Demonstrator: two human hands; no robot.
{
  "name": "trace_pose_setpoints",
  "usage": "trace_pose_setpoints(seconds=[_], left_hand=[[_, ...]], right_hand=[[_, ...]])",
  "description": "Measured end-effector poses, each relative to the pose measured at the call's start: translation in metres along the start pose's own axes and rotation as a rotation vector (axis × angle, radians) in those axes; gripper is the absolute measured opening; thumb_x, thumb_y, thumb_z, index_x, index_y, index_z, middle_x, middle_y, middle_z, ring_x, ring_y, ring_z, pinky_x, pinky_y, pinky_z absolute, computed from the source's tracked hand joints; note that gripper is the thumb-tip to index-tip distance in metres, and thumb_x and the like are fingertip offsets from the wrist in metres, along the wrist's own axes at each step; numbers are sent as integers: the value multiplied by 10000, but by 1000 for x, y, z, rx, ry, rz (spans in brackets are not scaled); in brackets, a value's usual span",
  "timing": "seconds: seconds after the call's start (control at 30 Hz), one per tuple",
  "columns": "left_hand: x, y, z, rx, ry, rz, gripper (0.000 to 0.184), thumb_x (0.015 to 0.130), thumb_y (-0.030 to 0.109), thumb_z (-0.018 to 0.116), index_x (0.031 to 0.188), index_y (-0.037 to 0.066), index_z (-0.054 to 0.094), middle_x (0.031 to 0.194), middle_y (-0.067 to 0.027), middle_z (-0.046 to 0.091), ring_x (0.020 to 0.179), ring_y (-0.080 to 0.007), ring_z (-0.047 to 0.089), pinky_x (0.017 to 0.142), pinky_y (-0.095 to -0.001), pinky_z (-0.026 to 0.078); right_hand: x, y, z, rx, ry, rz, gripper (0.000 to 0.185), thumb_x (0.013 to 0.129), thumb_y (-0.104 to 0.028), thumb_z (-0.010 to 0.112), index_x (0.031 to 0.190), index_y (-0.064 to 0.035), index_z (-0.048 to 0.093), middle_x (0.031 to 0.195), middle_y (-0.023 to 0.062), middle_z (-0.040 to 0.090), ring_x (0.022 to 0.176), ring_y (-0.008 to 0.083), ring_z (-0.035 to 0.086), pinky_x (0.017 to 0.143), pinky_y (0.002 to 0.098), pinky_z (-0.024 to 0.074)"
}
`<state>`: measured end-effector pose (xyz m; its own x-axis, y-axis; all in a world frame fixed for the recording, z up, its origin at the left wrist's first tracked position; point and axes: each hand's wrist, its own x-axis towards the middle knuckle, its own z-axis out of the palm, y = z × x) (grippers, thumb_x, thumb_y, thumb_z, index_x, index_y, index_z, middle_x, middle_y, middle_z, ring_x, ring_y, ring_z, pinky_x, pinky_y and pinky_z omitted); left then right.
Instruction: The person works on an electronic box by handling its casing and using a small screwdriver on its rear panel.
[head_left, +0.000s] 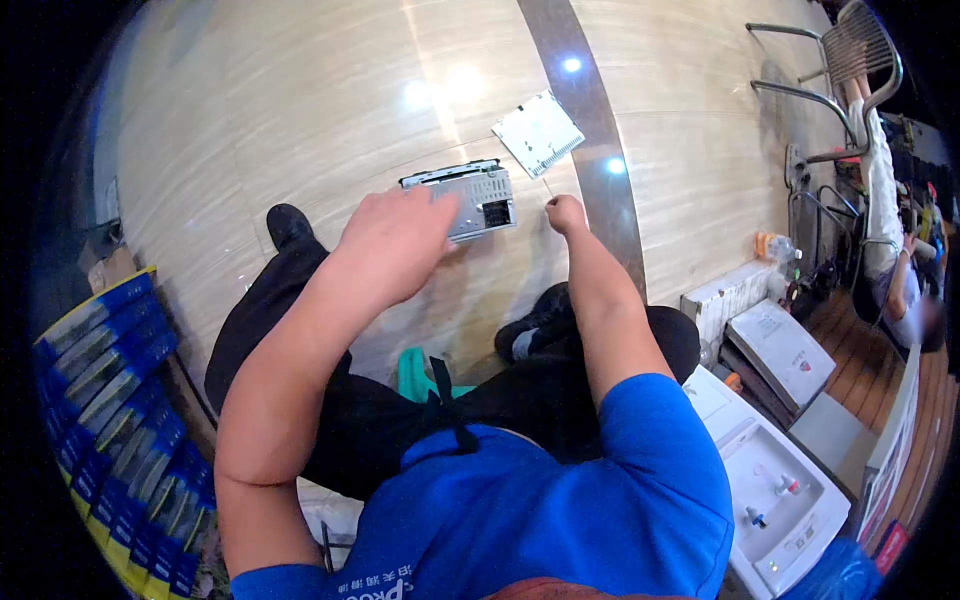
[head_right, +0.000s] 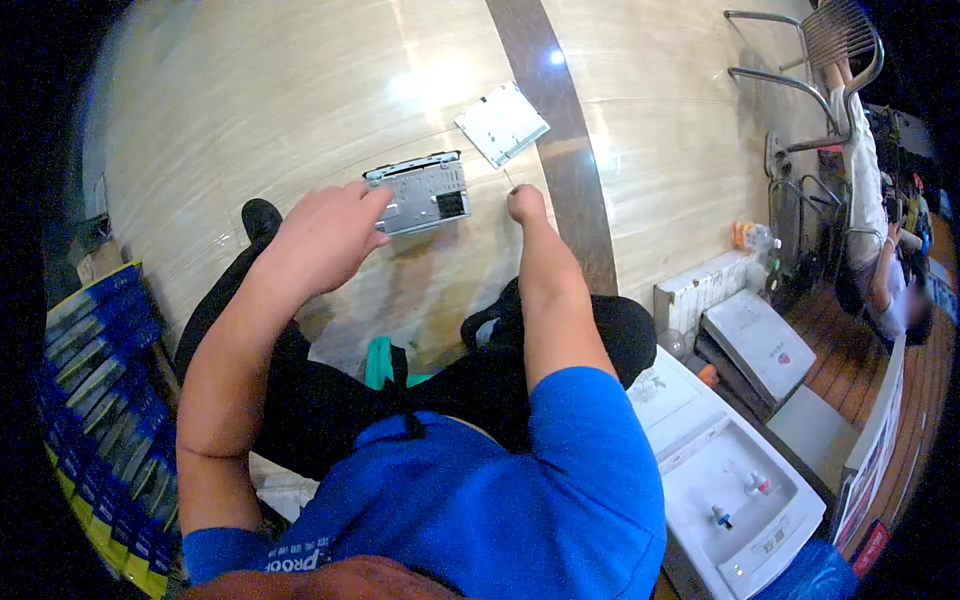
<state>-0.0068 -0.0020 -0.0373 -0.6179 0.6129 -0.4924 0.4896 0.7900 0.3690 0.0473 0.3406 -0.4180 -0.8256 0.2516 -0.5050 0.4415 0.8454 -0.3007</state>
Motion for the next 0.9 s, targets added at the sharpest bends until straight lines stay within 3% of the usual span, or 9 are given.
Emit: trace_pose_setpoints(seconds=[0.03,0.27,0.9], left_hand=[[-1,-2,1,5,11,9,363,871,221,673,1158,45,537,1019,-181,618,954,-388,618,813,-478,500],[-4,-6,2,4,49,25,414,813,172,709,1164,36,537,989,-172,606,928,-383,606,797,-466,497],[-3,-5,7,30,4,-20,459,787,180,728,1183,38,544,1020,-151,597,954,-354,604,837,-441,490]], right_hand=[[4,-5,-2,59,-31,75,245,803,-246,634,924,-63,744,963,187,703,949,348,659,867,404,512],[32,-19,-12,175,125,68,238,801,-252,651,909,-57,735,930,183,704,911,349,669,825,406,520],[65,-28,-13,150,122,61,251,820,-234,678,996,-63,728,976,168,712,921,316,681,828,389,525]])
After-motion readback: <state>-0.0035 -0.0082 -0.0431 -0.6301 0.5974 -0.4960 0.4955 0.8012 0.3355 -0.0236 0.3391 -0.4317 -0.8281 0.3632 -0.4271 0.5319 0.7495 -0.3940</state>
